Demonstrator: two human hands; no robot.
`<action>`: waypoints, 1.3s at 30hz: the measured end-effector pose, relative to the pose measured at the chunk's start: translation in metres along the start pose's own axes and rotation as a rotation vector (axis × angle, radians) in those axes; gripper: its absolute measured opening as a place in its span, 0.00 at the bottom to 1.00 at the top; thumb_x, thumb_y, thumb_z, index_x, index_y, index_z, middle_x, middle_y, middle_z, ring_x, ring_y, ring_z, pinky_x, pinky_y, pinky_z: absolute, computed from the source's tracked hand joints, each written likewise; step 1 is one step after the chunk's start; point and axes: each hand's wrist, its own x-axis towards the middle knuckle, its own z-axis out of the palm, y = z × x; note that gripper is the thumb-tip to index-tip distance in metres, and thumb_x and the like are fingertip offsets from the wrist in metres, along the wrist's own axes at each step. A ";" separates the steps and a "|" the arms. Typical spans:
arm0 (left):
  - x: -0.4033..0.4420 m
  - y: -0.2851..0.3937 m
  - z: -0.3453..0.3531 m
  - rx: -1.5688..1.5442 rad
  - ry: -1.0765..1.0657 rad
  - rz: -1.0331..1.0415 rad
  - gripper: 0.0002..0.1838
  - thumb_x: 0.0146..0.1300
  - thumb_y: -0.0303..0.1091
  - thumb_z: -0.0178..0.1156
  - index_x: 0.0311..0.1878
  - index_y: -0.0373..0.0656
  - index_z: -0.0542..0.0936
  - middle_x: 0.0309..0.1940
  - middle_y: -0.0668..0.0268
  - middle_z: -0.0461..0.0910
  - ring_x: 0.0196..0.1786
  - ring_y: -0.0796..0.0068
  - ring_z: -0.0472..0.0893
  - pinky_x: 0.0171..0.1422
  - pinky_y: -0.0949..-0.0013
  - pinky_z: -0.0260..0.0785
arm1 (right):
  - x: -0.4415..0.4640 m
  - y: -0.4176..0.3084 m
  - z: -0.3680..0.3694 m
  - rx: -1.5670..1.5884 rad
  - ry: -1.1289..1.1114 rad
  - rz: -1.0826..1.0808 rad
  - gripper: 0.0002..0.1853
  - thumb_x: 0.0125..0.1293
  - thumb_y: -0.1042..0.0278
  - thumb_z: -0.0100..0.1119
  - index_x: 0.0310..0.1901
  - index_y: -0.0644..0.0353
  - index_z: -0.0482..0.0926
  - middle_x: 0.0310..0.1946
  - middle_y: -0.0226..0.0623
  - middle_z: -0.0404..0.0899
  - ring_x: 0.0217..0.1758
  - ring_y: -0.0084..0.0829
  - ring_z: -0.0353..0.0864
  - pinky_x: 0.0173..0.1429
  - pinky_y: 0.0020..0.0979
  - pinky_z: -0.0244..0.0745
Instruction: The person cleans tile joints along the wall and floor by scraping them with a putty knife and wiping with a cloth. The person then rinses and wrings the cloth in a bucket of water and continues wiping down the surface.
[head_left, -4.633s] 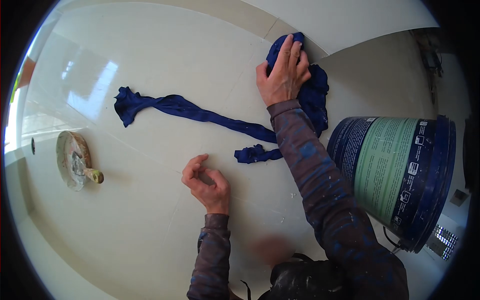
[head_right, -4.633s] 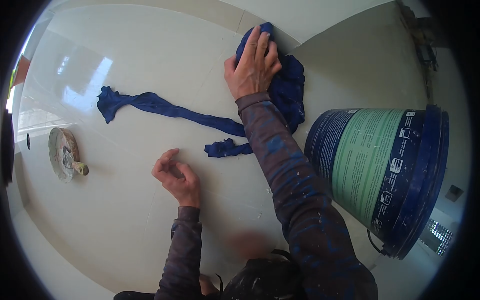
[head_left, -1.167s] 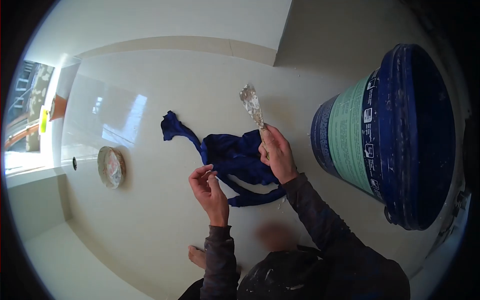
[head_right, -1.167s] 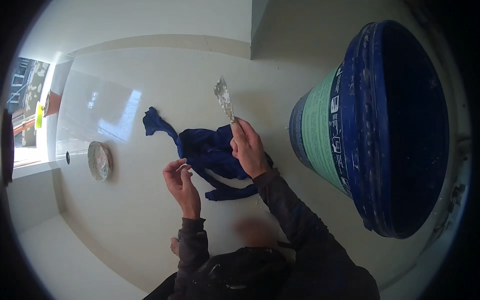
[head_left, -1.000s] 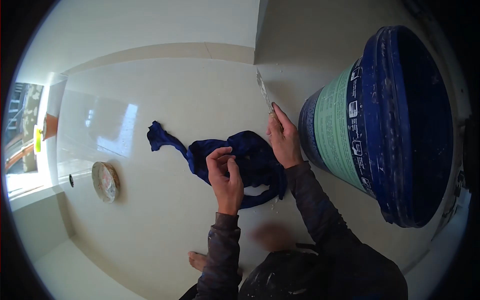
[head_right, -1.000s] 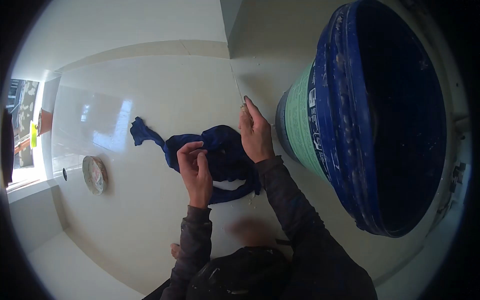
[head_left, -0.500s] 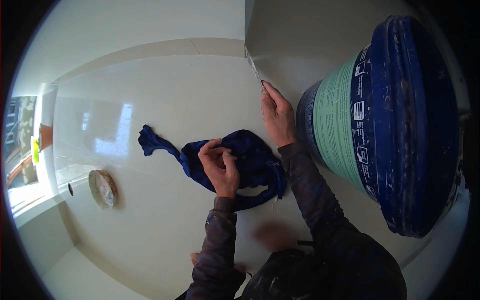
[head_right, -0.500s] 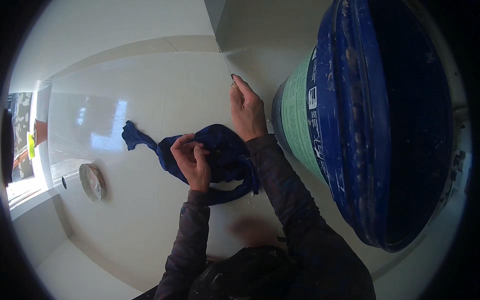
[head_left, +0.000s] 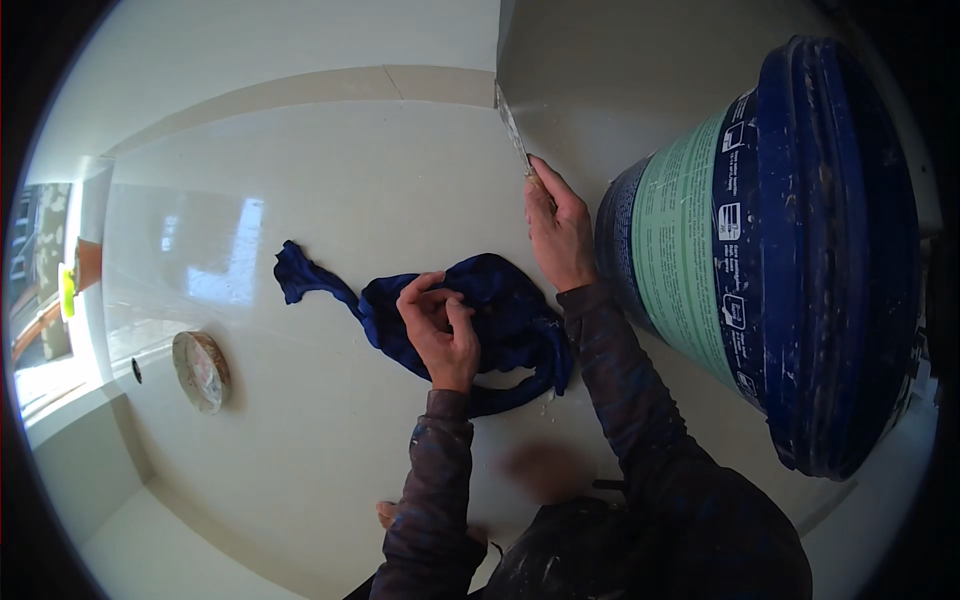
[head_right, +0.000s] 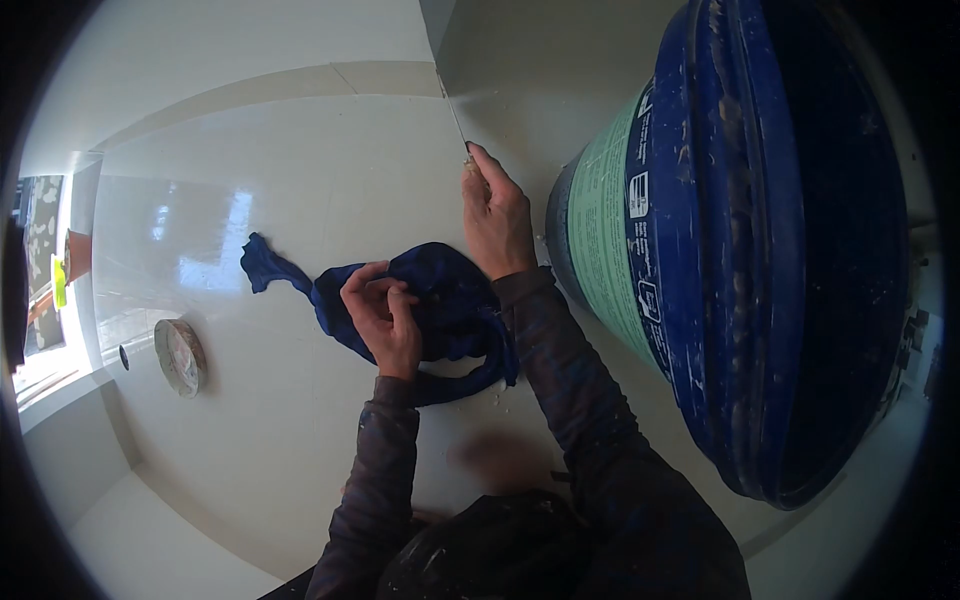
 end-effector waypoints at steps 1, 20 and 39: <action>0.000 -0.001 0.000 0.000 -0.001 0.002 0.19 0.73 0.17 0.54 0.65 0.35 0.67 0.58 0.60 0.76 0.47 0.78 0.81 0.46 0.74 0.83 | 0.000 0.000 0.000 0.001 0.000 0.001 0.23 0.82 0.63 0.54 0.70 0.68 0.76 0.43 0.49 0.87 0.44 0.33 0.85 0.54 0.35 0.80; 0.000 0.002 -0.001 0.008 -0.008 -0.019 0.20 0.72 0.17 0.54 0.65 0.36 0.67 0.55 0.60 0.76 0.46 0.78 0.81 0.46 0.75 0.82 | 0.001 -0.002 0.005 0.002 0.017 -0.004 0.24 0.82 0.61 0.53 0.69 0.70 0.77 0.42 0.52 0.87 0.43 0.35 0.85 0.55 0.35 0.80; -0.002 -0.006 -0.001 0.006 -0.019 0.013 0.18 0.74 0.18 0.53 0.64 0.35 0.65 0.62 0.59 0.74 0.48 0.77 0.80 0.47 0.74 0.82 | 0.027 -0.056 -0.025 -0.301 0.059 -0.103 0.20 0.77 0.63 0.55 0.59 0.69 0.84 0.40 0.60 0.87 0.46 0.59 0.88 0.53 0.45 0.81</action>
